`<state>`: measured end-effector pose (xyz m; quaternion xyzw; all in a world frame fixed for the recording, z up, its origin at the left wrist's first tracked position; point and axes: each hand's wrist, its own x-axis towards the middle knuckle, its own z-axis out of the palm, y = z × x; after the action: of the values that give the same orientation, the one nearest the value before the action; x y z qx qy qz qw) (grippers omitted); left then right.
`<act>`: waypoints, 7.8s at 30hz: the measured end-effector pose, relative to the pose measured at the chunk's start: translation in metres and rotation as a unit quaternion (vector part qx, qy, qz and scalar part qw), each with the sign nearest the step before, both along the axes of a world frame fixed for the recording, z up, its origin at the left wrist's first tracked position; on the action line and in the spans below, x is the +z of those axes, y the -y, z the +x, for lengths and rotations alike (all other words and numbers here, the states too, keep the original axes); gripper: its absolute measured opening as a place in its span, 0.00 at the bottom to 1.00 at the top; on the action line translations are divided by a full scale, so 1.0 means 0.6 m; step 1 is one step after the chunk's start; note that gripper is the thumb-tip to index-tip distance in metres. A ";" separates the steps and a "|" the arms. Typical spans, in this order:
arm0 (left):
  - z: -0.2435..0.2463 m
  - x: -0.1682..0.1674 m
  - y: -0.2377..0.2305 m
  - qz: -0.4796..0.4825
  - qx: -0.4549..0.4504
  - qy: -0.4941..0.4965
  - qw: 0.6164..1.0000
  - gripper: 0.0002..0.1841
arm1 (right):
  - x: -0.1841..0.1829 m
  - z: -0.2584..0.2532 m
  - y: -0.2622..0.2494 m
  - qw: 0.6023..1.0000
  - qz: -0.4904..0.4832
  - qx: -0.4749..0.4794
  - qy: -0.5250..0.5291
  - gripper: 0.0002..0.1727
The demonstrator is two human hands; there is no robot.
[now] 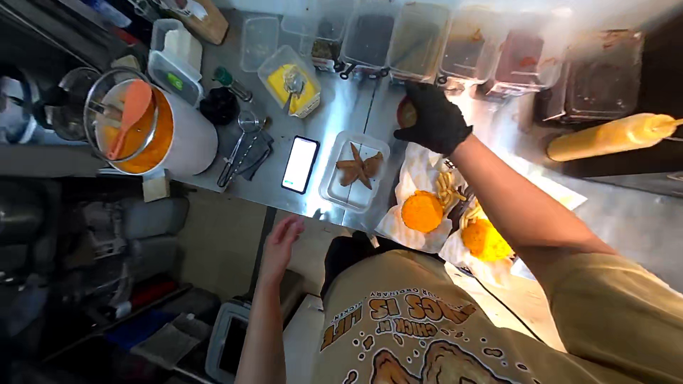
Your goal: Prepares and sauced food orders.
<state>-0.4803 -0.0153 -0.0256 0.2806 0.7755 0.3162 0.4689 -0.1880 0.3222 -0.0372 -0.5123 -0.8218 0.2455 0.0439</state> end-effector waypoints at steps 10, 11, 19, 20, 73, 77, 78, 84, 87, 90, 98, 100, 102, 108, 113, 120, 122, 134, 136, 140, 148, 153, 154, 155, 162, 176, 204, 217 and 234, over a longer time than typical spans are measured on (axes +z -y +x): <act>-0.098 -0.029 -0.074 -0.003 -0.058 0.020 0.998 0.21 | -0.098 -0.060 -0.031 0.999 -0.035 -0.011 -0.002 0.68; -0.111 -0.033 -0.095 0.006 -0.095 0.019 0.995 0.21 | -0.081 -0.046 -0.026 0.998 -0.037 -0.035 -0.023 0.67; -0.304 0.012 -0.281 0.064 -0.207 -0.114 0.969 0.21 | 0.088 0.035 0.204 0.911 -0.072 -0.355 -0.200 0.32; -0.313 0.019 -0.313 0.047 -0.203 -0.113 0.971 0.23 | 0.090 0.035 0.241 0.902 -0.070 -0.374 -0.205 0.30; 0.023 0.030 -0.514 0.217 -0.269 -0.012 0.938 0.16 | -0.088 -0.018 -0.014 0.995 -0.061 -0.055 -0.053 0.76; 0.093 -0.032 -0.542 0.167 -0.345 -0.057 0.922 0.17 | -0.088 -0.015 -0.014 0.995 -0.057 -0.053 -0.065 0.77; 0.099 -0.037 -0.545 0.163 -0.352 -0.060 0.920 0.17 | -0.089 -0.014 -0.014 0.995 -0.054 -0.052 -0.066 0.78; 0.084 -0.029 -0.565 0.142 -0.398 -0.044 0.905 0.16 | -0.096 -0.008 -0.014 0.994 -0.048 -0.053 -0.080 0.76; 0.085 -0.019 -0.574 0.137 -0.431 -0.078 0.888 0.16 | -0.104 -0.006 -0.016 0.994 -0.040 -0.052 -0.087 0.77; 0.081 -0.013 -0.580 0.141 -0.466 -0.084 0.869 0.15 | -0.101 -0.007 -0.018 0.995 -0.036 -0.046 -0.085 0.77; 0.068 -0.016 -0.595 0.123 -0.469 -0.067 0.872 0.15 | -0.099 -0.011 -0.014 0.996 -0.036 -0.044 -0.068 0.75; 0.070 -0.015 -0.597 0.120 -0.468 -0.063 0.873 0.16 | -0.102 -0.011 -0.012 0.996 -0.032 -0.046 -0.072 0.76; 0.074 -0.009 -0.599 0.107 -0.485 -0.067 0.866 0.16 | -0.099 -0.012 -0.012 0.996 -0.031 -0.048 -0.072 0.76; 0.070 0.010 -0.595 0.136 -0.505 -0.076 0.849 0.15 | -0.099 -0.015 -0.008 0.996 -0.023 -0.054 -0.069 0.76; 0.070 -0.005 -0.582 0.159 -0.513 -0.099 0.838 0.16 | -0.106 -0.016 -0.007 0.995 -0.016 -0.055 -0.078 0.77; 0.059 -0.008 -0.566 0.170 -0.490 -0.103 0.849 0.15 | -0.107 -0.015 -0.012 0.996 -0.020 -0.055 -0.070 0.77; 0.057 -0.012 -0.561 0.159 -0.470 -0.100 0.862 0.16 | -0.107 -0.016 -0.008 0.996 -0.021 -0.050 -0.076 0.76; 0.063 -0.025 -0.551 0.146 -0.409 -0.050 0.899 0.15 | -0.101 -0.014 -0.009 0.996 -0.031 -0.046 -0.075 0.76; 0.064 -0.025 -0.550 0.154 -0.400 -0.039 0.902 0.15 | -0.102 -0.013 -0.010 0.995 -0.027 -0.042 -0.083 0.76; 0.059 -0.041 -0.548 0.151 -0.377 -0.019 0.914 0.15 | -0.097 -0.012 -0.009 0.995 -0.031 -0.039 -0.084 0.76; 0.052 -0.061 -0.539 0.040 -0.210 0.135 0.967 0.15 | -0.105 -0.024 -0.014 0.998 -0.025 0.004 -0.059 0.77; 0.054 -0.074 -0.538 0.038 -0.176 0.154 0.972 0.14 | -0.105 -0.028 -0.027 0.997 -0.048 0.009 -0.055 0.75; 0.052 -0.073 -0.538 0.034 -0.166 0.166 0.972 0.14 | -0.099 -0.025 -0.029 0.997 -0.050 0.002 -0.067 0.74; 0.047 -0.069 -0.537 0.030 -0.157 0.179 0.971 0.15 | -0.089 -0.022 -0.029 0.996 -0.047 -0.006 -0.078 0.73; -0.007 0.021 -0.472 0.070 -0.151 0.225 0.960 0.15 | 0.000 -0.028 0.002 0.996 0.019 0.026 -0.089 0.74; -0.030 -0.040 -0.324 0.076 -0.182 0.130 0.972 0.13 | -0.015 0.005 0.045 0.995 0.027 -0.008 -0.097 0.73; -0.057 0.074 -0.319 0.289 -0.258 0.047 0.921 0.13 | 0.004 -0.056 0.070 0.993 0.033 0.064 -0.091 0.74; -0.024 0.019 -0.334 0.109 -0.064 0.208 0.970 0.14 | 0.017 -0.097 0.077 0.993 0.052 0.093 -0.058 0.76; -0.071 -0.060 -0.263 0.101 -0.098 0.087 0.986 0.14 | 0.007 -0.048 0.035 0.994 0.069 0.050 -0.062 0.73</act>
<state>-0.5230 0.1422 -0.0613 0.3726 0.6649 0.3691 0.5319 -0.2168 0.3013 -0.0331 -0.4504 -0.8569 0.2213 0.1175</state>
